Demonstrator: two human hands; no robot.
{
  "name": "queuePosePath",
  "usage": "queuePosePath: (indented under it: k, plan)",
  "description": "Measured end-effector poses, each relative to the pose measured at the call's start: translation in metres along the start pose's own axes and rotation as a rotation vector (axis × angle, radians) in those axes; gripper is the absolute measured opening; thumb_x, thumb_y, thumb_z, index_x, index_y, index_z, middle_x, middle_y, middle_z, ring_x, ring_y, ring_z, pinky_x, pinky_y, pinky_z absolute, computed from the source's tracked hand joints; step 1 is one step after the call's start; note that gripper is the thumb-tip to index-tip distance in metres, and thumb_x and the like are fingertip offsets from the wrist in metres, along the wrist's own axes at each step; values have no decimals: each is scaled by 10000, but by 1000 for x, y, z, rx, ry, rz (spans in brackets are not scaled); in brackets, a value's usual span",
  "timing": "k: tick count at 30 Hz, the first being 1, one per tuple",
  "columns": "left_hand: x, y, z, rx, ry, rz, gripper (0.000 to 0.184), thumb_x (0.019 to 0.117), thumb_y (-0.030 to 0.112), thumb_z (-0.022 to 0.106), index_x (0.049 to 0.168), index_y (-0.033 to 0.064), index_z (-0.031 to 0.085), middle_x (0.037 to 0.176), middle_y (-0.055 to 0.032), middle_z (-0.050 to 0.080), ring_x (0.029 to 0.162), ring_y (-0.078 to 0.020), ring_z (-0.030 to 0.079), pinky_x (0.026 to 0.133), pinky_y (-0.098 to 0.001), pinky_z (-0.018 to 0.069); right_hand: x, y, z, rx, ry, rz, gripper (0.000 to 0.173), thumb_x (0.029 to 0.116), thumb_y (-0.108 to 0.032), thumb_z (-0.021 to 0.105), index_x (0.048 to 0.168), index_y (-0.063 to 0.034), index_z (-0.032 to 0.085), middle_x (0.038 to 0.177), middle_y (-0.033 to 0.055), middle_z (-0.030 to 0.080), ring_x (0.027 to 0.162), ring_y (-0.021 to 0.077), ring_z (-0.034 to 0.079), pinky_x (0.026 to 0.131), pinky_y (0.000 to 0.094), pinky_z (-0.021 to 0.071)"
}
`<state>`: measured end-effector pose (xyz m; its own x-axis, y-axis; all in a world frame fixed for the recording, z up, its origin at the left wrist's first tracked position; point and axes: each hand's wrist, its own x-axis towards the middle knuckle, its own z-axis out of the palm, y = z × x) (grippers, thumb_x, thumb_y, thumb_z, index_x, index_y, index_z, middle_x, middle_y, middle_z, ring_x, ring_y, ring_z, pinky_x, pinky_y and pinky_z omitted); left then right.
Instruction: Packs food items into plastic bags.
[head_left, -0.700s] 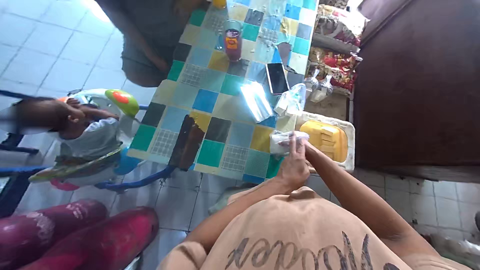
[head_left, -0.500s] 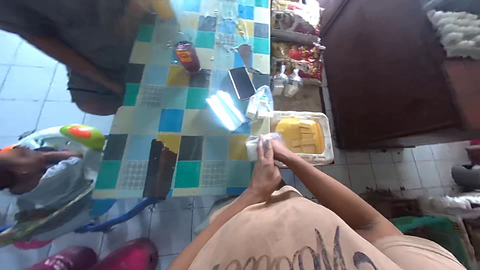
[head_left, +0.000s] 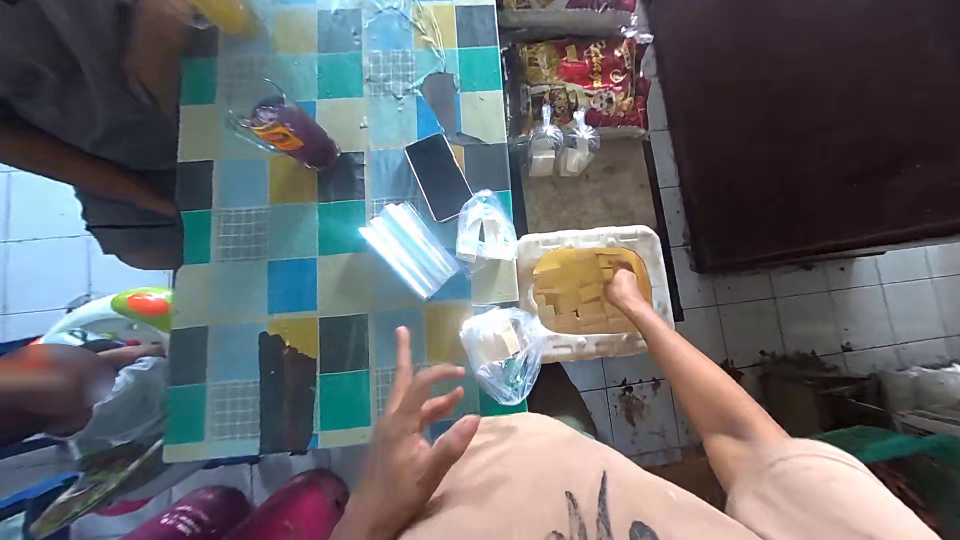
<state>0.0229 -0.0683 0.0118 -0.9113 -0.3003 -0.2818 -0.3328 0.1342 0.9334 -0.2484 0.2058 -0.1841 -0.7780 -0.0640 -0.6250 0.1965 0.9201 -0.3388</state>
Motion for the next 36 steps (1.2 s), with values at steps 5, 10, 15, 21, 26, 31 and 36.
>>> queuePosePath:
  k: [5,10,15,21,26,31,36]
  plan:
    - [-3,15,-11,-33,102,81,532,958,484,665,1434,303,512,1704,36,142,1069,-75,705,856,-275,630,46,-5,2,-200,41,-13,372,1045,-77,509,1328,159,561,1372,388,550,1332,525,513,1103,644,400]
    - [-1,16,-12,3,208,86,556,984,430,646,1474,233,473,1702,29,142,1050,-46,703,842,-248,626,52,1,17,-240,166,-109,371,977,-79,626,1258,163,611,1315,404,576,1302,544,527,1094,673,381]
    - [7,11,-10,38,239,97,516,1001,328,632,1472,187,475,1666,33,239,965,-26,711,830,-232,624,63,13,18,-342,44,-246,434,941,56,595,1373,88,570,1400,397,511,1346,580,456,1082,713,373]
    - [13,5,-4,88,224,98,528,996,262,622,1483,142,457,1671,-24,221,942,-34,712,823,-233,621,58,1,11,-355,17,-324,372,934,-24,662,1291,78,638,1305,386,591,1270,581,527,1017,742,403]
    - [14,2,-4,87,234,103,492,995,250,622,1452,124,491,1674,-35,213,945,-43,714,822,-238,624,53,-20,9,-295,-84,-279,659,968,-448,700,1335,90,603,1336,373,586,1313,544,517,1077,704,377]
    - [12,2,-4,96,242,87,465,987,216,621,1434,139,515,1661,-29,245,949,-44,713,824,-235,623,69,-9,16,-449,-109,-288,374,1025,8,495,1382,100,561,1434,366,516,1383,537,453,1112,702,351]
    - [12,1,-2,96,247,70,445,992,214,620,1416,112,529,1646,-46,269,939,-47,712,811,-230,624,83,-6,15,-530,-186,-341,384,1036,-39,492,1406,22,578,1429,332,541,1365,532,477,1065,737,375]
